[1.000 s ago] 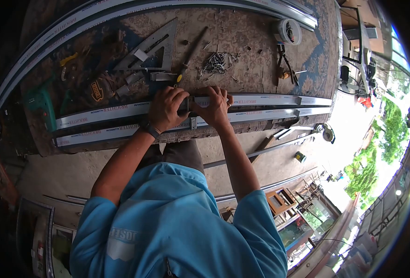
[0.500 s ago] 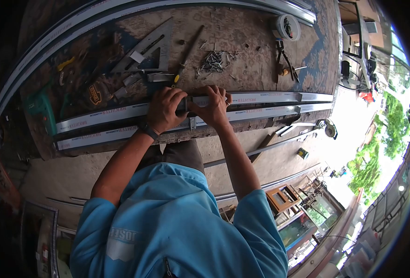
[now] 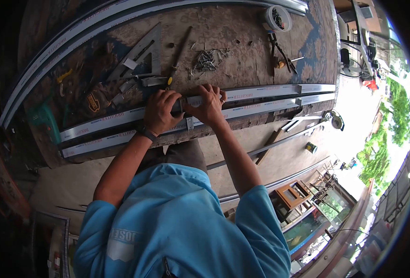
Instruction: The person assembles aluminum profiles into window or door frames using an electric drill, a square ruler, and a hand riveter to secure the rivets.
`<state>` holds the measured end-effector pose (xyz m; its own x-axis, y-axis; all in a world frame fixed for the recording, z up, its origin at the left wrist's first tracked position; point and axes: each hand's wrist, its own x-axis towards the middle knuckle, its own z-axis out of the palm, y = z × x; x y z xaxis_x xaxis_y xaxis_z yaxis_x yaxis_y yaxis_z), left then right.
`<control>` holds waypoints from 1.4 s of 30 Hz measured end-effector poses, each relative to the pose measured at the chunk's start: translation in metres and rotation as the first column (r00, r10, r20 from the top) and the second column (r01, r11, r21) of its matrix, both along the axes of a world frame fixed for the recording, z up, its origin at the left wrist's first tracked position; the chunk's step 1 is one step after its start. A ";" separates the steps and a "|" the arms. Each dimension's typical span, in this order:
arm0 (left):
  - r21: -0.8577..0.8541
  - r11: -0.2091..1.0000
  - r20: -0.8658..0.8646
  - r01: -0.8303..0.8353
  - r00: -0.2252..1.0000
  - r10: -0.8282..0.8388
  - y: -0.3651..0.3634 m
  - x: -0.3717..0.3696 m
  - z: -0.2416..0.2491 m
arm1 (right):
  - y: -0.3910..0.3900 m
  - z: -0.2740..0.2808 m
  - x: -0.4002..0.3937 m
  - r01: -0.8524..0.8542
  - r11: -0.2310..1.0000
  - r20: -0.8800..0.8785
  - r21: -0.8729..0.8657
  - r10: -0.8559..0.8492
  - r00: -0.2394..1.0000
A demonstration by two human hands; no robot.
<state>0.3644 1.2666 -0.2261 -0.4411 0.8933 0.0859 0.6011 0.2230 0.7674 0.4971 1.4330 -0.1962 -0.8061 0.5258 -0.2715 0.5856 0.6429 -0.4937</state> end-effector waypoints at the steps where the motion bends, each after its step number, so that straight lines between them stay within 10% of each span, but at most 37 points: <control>1: 0.002 1.000 -0.002 -0.001 1.000 0.001 0.000 0.000 0.000 | 0.000 0.001 -0.001 0.005 1.000 0.017 0.000 -0.005 1.000; 42: 0.009 1.000 -0.059 -0.007 0.998 0.008 0.001 0.002 0.000 | -0.001 -0.007 0.006 0.024 1.000 -0.046 0.014 -0.024 0.999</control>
